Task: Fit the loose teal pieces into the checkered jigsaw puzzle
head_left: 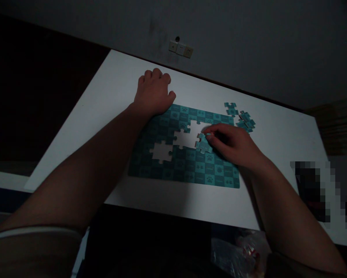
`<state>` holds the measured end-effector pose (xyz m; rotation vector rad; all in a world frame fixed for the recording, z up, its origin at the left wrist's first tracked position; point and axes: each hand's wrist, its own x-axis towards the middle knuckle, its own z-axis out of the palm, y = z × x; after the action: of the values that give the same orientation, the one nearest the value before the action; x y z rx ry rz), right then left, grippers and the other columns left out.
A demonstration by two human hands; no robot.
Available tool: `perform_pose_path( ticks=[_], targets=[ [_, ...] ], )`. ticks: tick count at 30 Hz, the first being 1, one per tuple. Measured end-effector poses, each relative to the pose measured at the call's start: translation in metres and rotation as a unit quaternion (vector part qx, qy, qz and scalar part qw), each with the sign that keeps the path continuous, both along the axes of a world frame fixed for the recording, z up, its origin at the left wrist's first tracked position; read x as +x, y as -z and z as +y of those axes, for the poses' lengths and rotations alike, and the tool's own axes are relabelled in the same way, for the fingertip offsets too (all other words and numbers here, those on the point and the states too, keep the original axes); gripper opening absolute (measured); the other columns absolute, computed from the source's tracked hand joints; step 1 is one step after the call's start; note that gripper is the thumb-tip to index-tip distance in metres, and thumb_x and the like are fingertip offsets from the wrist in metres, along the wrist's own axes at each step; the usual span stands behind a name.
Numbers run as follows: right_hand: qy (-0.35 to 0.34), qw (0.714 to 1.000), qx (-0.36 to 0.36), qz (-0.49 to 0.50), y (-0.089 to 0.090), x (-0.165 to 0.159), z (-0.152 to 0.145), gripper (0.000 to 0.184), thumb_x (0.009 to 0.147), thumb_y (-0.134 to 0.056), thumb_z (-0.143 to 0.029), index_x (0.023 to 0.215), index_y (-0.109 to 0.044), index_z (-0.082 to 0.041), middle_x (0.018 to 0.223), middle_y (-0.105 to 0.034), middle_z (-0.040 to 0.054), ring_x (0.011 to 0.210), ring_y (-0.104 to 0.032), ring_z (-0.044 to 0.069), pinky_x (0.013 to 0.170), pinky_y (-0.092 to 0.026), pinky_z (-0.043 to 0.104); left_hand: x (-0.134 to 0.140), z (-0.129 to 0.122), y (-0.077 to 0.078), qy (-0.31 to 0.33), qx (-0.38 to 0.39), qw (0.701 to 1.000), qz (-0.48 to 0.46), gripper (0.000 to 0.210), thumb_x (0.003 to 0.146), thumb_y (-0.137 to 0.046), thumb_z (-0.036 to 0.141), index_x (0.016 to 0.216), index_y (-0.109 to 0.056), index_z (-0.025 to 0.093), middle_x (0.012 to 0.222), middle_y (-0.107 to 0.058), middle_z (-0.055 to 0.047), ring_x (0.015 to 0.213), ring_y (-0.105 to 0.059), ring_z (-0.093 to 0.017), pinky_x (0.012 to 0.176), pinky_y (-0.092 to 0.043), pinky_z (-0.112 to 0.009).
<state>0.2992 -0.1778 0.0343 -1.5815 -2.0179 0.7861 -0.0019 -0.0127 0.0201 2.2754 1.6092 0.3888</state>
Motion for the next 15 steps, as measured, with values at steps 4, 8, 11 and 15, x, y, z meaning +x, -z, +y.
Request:
perform_pose_path(
  ticks=[4,8,11,15],
  targets=[
    [-0.003,1.000,-0.009,0.002,0.0013,0.0014,-0.0003,0.025,0.113,-0.091,-0.060,0.125,-0.097,-0.038,0.114,-0.096,0.0085,0.100,-0.086,0.041,0.093,-0.068,0.061,0.0000,-0.0010,-0.0014,0.007,-0.005,1.000,0.001,0.090,0.099,-0.069,0.068,0.186,-0.068,0.046,0.173,-0.078,-0.011,0.184,-0.041,-0.061,0.153,-0.031,-0.094],
    [-0.003,1.000,-0.010,0.000,0.0005,0.0005,-0.0005,0.020,0.113,-0.090,-0.055,0.123,-0.097,-0.039,0.115,-0.095,0.0082,0.101,-0.086,0.041,0.094,-0.066,0.062,-0.0003,-0.0010,-0.0004,-0.002,-0.002,1.000,-0.014,0.086,0.100,-0.067,0.068,0.183,-0.072,0.046,0.169,-0.080,-0.010,0.183,-0.043,-0.058,0.154,-0.032,-0.091],
    [-0.003,1.000,-0.011,0.000,-0.0016,-0.0010,-0.0006,0.018,0.112,-0.092,-0.054,0.122,-0.097,-0.040,0.113,-0.094,0.0079,0.100,-0.086,0.041,0.094,-0.067,0.061,-0.0003,-0.0002,0.0011,-0.003,-0.001,1.000,-0.017,0.086,0.103,-0.063,0.070,0.185,-0.070,0.044,0.171,-0.080,-0.009,0.182,-0.043,-0.057,0.153,-0.033,-0.089],
    [-0.010,1.000,-0.001,-0.010,-0.0011,-0.0007,-0.0006,0.023,0.114,-0.089,-0.058,0.124,-0.096,-0.039,0.117,-0.096,0.0092,0.103,-0.088,0.042,0.096,-0.070,0.061,0.0001,0.0012,0.0034,0.006,-0.006,1.000,-0.011,0.098,0.099,-0.065,0.081,0.191,-0.065,0.045,0.170,-0.080,-0.008,0.183,-0.038,-0.060,0.152,-0.030,-0.090]
  ],
)
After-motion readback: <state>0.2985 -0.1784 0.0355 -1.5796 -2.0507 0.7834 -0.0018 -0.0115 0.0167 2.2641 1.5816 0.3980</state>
